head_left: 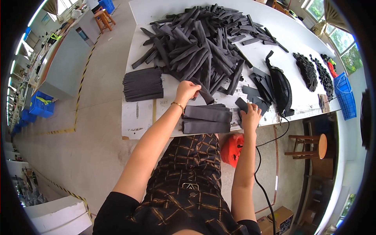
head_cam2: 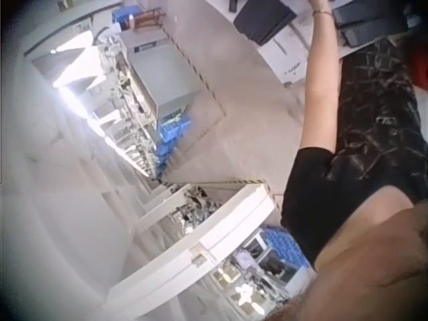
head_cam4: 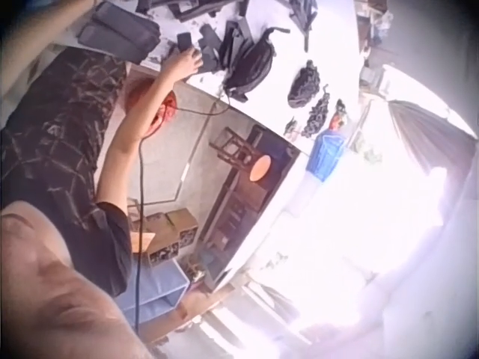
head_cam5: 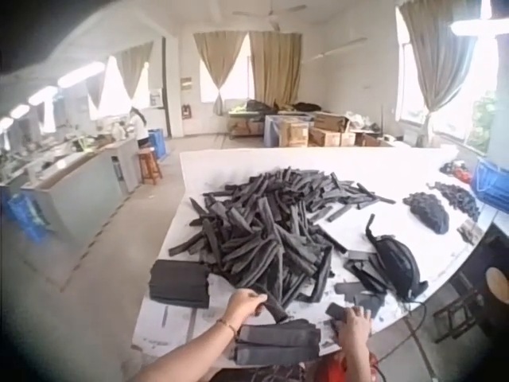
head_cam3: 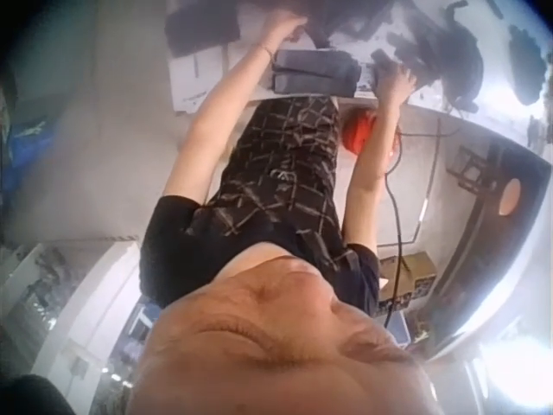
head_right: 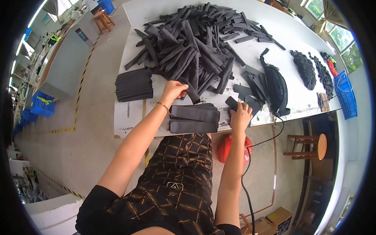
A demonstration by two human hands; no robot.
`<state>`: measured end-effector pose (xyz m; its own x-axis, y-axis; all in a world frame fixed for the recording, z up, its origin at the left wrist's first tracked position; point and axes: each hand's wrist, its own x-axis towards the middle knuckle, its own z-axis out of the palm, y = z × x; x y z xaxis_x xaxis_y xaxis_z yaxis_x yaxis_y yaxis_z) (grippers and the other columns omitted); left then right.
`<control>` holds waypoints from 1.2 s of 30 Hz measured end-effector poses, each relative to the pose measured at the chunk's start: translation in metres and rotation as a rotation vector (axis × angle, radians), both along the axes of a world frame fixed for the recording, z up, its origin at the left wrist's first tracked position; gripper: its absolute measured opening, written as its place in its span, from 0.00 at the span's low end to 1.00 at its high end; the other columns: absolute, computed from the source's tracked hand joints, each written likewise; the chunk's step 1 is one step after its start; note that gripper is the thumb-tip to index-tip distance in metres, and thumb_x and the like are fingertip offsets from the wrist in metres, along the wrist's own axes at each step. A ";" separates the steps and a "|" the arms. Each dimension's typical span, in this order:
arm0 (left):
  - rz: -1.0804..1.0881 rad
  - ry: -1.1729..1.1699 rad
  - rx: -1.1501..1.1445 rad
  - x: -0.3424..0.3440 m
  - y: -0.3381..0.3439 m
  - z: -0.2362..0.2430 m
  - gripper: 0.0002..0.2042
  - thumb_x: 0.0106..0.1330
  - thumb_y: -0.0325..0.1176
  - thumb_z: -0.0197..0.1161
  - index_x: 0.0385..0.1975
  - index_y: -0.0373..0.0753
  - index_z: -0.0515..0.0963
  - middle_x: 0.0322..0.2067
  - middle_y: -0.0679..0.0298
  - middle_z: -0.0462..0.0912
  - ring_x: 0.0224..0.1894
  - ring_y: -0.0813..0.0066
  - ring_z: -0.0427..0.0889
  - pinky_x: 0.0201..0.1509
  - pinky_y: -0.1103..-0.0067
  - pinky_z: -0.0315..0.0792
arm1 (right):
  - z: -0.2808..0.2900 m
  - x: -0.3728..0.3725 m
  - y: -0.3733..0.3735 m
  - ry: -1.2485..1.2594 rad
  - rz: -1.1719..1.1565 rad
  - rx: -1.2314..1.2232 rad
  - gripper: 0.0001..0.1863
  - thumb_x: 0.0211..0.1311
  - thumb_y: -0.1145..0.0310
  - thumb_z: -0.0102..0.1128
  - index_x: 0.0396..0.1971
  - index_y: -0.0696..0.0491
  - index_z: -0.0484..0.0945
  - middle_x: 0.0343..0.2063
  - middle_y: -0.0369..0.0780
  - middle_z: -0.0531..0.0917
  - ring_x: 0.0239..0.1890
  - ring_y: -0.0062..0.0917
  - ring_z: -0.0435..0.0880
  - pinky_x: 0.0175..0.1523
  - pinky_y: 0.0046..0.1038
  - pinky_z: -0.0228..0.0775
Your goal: The recorder is picking up curved grey foam padding components from a pile on a workbench, inspecting them, and organizing them into neat stacks.
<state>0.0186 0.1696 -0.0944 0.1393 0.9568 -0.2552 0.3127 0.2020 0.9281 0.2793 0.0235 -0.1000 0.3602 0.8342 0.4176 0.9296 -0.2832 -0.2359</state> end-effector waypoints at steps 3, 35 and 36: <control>0.072 -0.339 -0.244 0.006 -0.008 0.029 0.11 0.65 0.32 0.58 0.33 0.28 0.75 0.25 0.53 0.83 0.22 0.64 0.84 0.31 0.75 0.81 | -0.019 0.019 -0.003 -0.062 0.007 -0.170 0.16 0.52 0.64 0.65 0.42 0.49 0.81 0.42 0.35 0.80 0.49 0.33 0.73 0.48 0.39 0.64; 0.066 -1.117 -0.217 -0.037 -0.110 0.082 0.08 0.66 0.23 0.57 0.42 0.29 0.74 0.42 0.54 0.81 0.46 0.59 0.83 0.50 0.72 0.82 | 0.061 -0.043 -0.014 0.861 0.308 0.208 0.13 0.54 0.79 0.64 0.28 0.58 0.66 0.39 0.46 0.77 0.34 0.34 0.78 0.39 0.30 0.71; 0.065 -1.121 -0.230 -0.036 -0.109 0.082 0.09 0.65 0.23 0.57 0.43 0.29 0.74 0.43 0.53 0.81 0.46 0.60 0.83 0.50 0.72 0.81 | 0.073 -0.053 -0.021 0.687 0.368 0.201 0.15 0.53 0.77 0.67 0.29 0.57 0.65 0.29 0.43 0.72 0.28 0.31 0.71 0.36 0.27 0.65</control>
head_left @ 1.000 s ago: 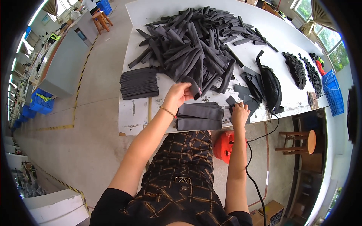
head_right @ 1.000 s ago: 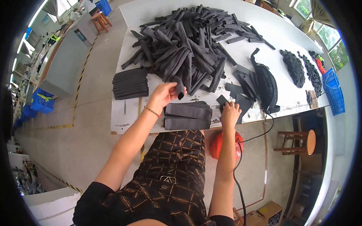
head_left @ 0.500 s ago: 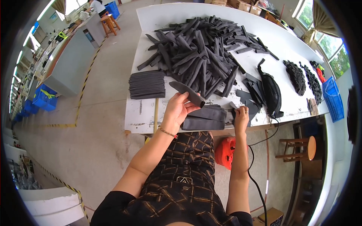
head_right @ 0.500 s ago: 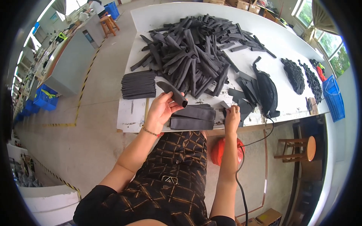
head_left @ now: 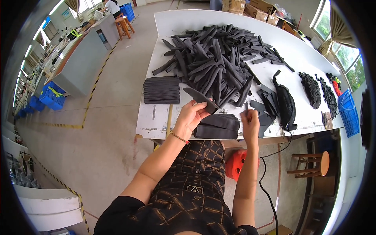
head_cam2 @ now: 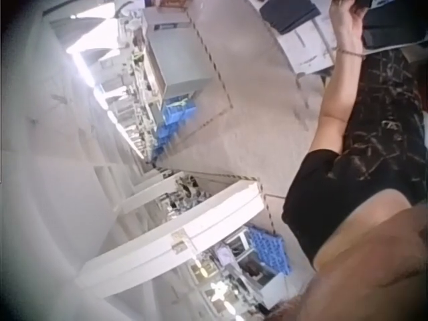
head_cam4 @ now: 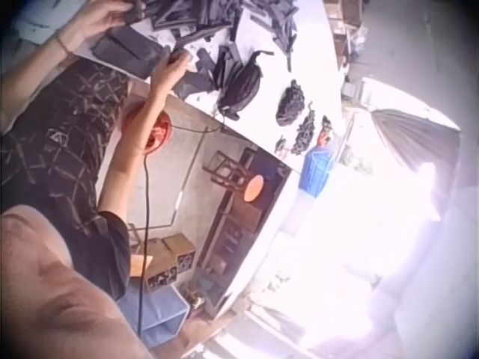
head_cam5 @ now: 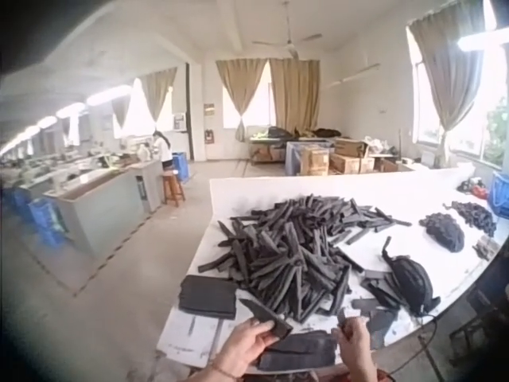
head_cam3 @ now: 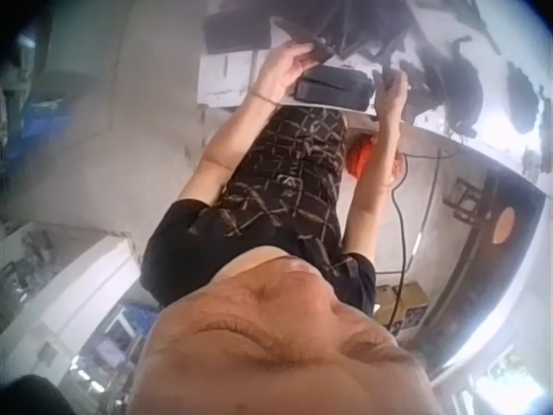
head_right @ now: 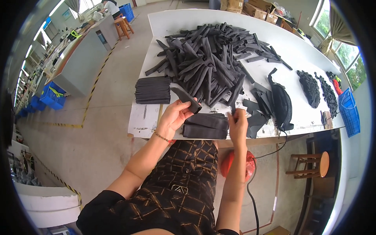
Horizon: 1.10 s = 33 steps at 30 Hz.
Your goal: The recorder is picking up curved grey foam padding components from a pile on a workbench, inspecting them, and organizing them into neat stacks.
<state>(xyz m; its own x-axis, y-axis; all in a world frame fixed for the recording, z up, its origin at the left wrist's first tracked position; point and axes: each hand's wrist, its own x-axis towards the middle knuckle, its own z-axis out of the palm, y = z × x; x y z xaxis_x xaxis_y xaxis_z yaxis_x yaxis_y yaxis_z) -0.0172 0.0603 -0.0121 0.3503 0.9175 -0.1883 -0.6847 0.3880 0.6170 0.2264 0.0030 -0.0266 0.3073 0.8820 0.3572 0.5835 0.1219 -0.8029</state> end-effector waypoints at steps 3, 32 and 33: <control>0.000 -0.011 -0.009 -0.004 0.003 -0.002 0.09 0.66 0.23 0.56 0.44 0.30 0.74 0.45 0.53 0.81 0.46 0.63 0.83 0.51 0.72 0.81 | 0.031 -0.038 -0.022 -0.030 0.163 0.065 0.19 0.51 0.74 0.69 0.29 0.57 0.63 0.27 0.39 0.66 0.30 0.28 0.64 0.40 0.25 0.62; 0.015 0.008 0.029 0.007 -0.016 0.023 0.16 0.61 0.16 0.56 0.48 0.28 0.65 0.44 0.47 0.80 0.46 0.59 0.83 0.48 0.67 0.82 | 0.052 -0.080 -0.034 -0.543 0.012 0.341 0.18 0.40 0.79 0.69 0.37 0.51 0.82 0.32 0.35 0.81 0.37 0.32 0.77 0.42 0.34 0.66; 0.043 0.014 0.050 0.009 -0.019 0.025 0.17 0.61 0.16 0.55 0.49 0.29 0.64 0.44 0.47 0.80 0.46 0.59 0.83 0.48 0.67 0.82 | 0.050 -0.080 -0.034 -0.563 0.006 0.345 0.19 0.41 0.79 0.68 0.38 0.52 0.81 0.33 0.35 0.81 0.38 0.32 0.77 0.42 0.34 0.66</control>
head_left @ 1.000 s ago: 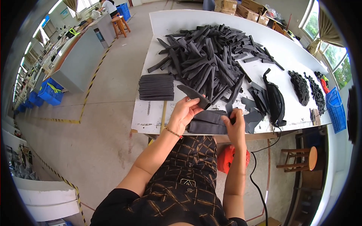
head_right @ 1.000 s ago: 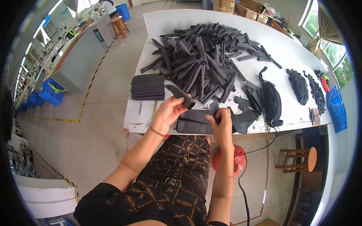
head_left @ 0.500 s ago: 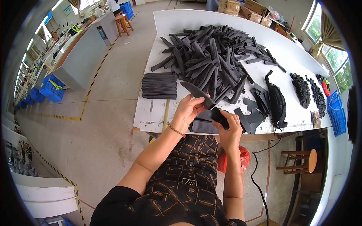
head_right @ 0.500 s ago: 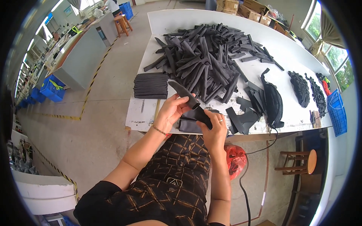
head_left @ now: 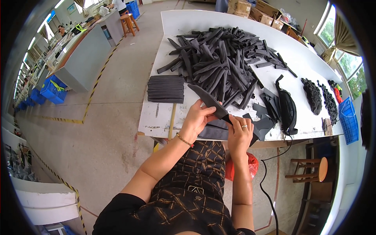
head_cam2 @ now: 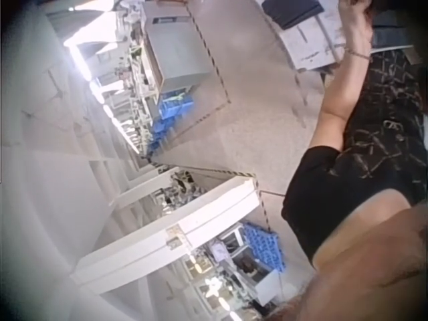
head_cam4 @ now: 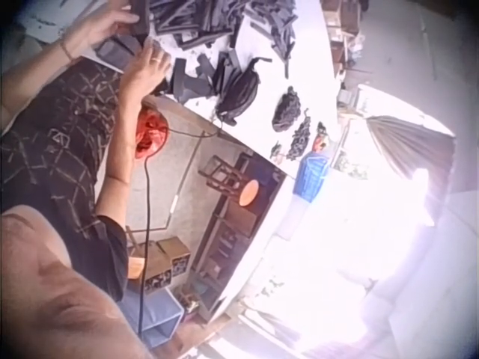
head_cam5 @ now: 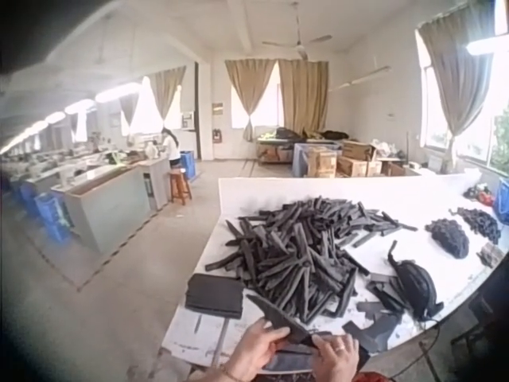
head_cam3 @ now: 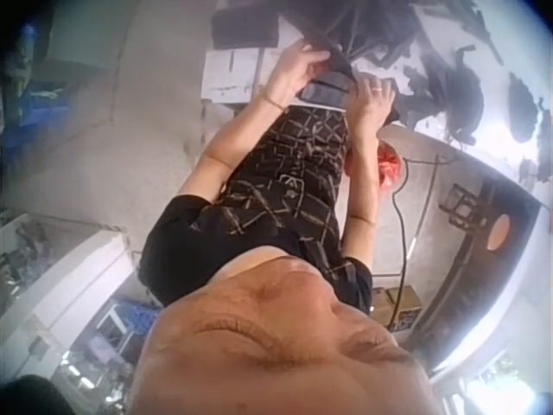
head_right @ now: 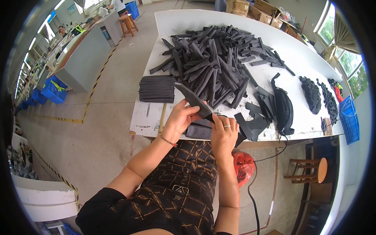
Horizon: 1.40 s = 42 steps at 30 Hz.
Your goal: The recorder is picking up curved grey foam padding components from a pile on a workbench, inspecting them, and organizing them into neat stacks.
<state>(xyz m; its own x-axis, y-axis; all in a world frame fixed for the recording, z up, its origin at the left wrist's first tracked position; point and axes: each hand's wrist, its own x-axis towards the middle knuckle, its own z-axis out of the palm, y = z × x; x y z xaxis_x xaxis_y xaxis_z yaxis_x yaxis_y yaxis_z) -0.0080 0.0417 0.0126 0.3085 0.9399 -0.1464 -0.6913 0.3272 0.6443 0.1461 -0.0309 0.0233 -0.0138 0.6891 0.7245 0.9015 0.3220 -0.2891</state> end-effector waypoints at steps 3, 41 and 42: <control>0.047 0.038 0.059 0.005 -0.007 0.003 0.18 0.61 0.15 0.56 0.51 0.31 0.63 0.45 0.47 0.79 0.46 0.60 0.82 0.49 0.68 0.82 | 0.003 -0.004 0.001 -0.018 -0.022 0.010 0.20 0.42 0.79 0.68 0.40 0.53 0.80 0.33 0.36 0.81 0.37 0.32 0.77 0.43 0.34 0.66; -0.105 -0.200 0.102 0.016 -0.031 -0.009 0.14 0.70 0.38 0.57 0.47 0.34 0.76 0.47 0.50 0.81 0.54 0.62 0.78 0.56 0.71 0.73 | 0.002 -0.025 -0.018 0.154 0.230 -0.196 0.14 0.52 0.82 0.63 0.39 0.58 0.73 0.40 0.48 0.77 0.40 0.45 0.78 0.42 0.38 0.74; -0.103 -0.201 0.104 0.014 -0.030 -0.005 0.14 0.70 0.38 0.57 0.47 0.34 0.76 0.47 0.50 0.81 0.54 0.62 0.78 0.56 0.71 0.73 | 0.002 -0.020 -0.018 0.127 0.262 -0.174 0.13 0.52 0.81 0.63 0.38 0.58 0.73 0.39 0.48 0.77 0.38 0.44 0.79 0.41 0.37 0.73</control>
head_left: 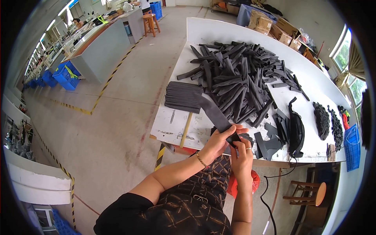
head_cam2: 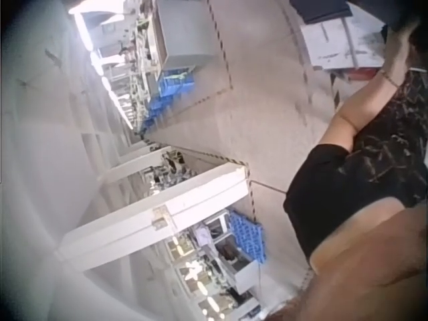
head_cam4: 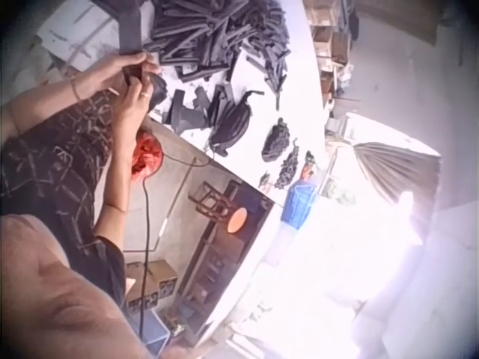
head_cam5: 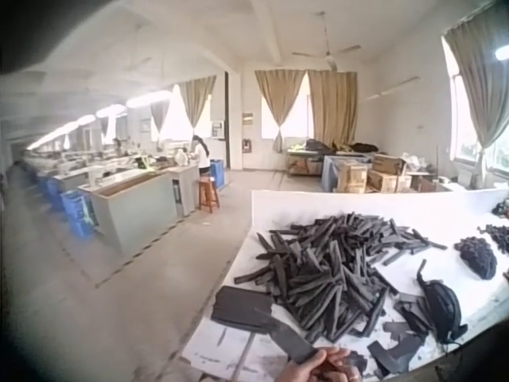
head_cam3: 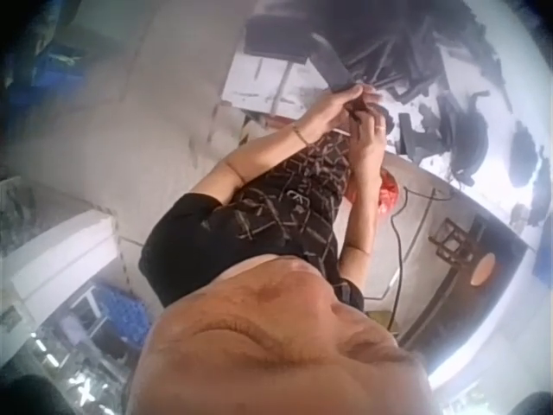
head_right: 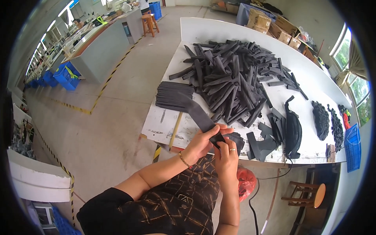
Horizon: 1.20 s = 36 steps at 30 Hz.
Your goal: The recorder is picking up curved grey foam padding components from a pile on a workbench, inspecting them, and organizing them into neat stacks.
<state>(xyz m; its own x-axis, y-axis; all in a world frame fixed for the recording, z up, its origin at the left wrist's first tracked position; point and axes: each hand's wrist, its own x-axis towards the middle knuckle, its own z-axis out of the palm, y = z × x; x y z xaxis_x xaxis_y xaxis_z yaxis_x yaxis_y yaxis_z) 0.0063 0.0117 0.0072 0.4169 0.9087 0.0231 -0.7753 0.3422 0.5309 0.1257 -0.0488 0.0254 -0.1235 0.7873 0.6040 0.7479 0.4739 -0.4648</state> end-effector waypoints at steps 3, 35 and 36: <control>0.100 -0.171 -0.116 -0.015 0.007 0.026 0.16 0.70 0.39 0.57 0.48 0.31 0.74 0.45 0.50 0.81 0.51 0.59 0.80 0.56 0.67 0.74 | 0.006 0.017 -0.003 -0.009 0.030 -0.015 0.10 0.52 0.81 0.64 0.34 0.58 0.75 0.37 0.46 0.77 0.36 0.42 0.79 0.38 0.36 0.72; 0.430 0.203 0.064 -0.062 0.017 0.008 0.06 0.64 0.28 0.64 0.38 0.34 0.79 0.32 0.66 0.84 0.33 0.82 0.83 0.37 0.84 0.77 | 0.004 0.022 -0.011 -0.045 0.056 0.178 0.12 0.44 0.85 0.66 0.29 0.59 0.76 0.36 0.43 0.76 0.32 0.39 0.77 0.35 0.34 0.71; 0.428 0.206 0.064 -0.063 0.017 0.008 0.06 0.64 0.28 0.64 0.38 0.34 0.79 0.32 0.66 0.84 0.33 0.82 0.83 0.37 0.84 0.77 | 0.003 0.022 -0.011 -0.042 0.054 0.178 0.12 0.44 0.85 0.66 0.29 0.59 0.76 0.36 0.43 0.76 0.32 0.39 0.77 0.35 0.34 0.71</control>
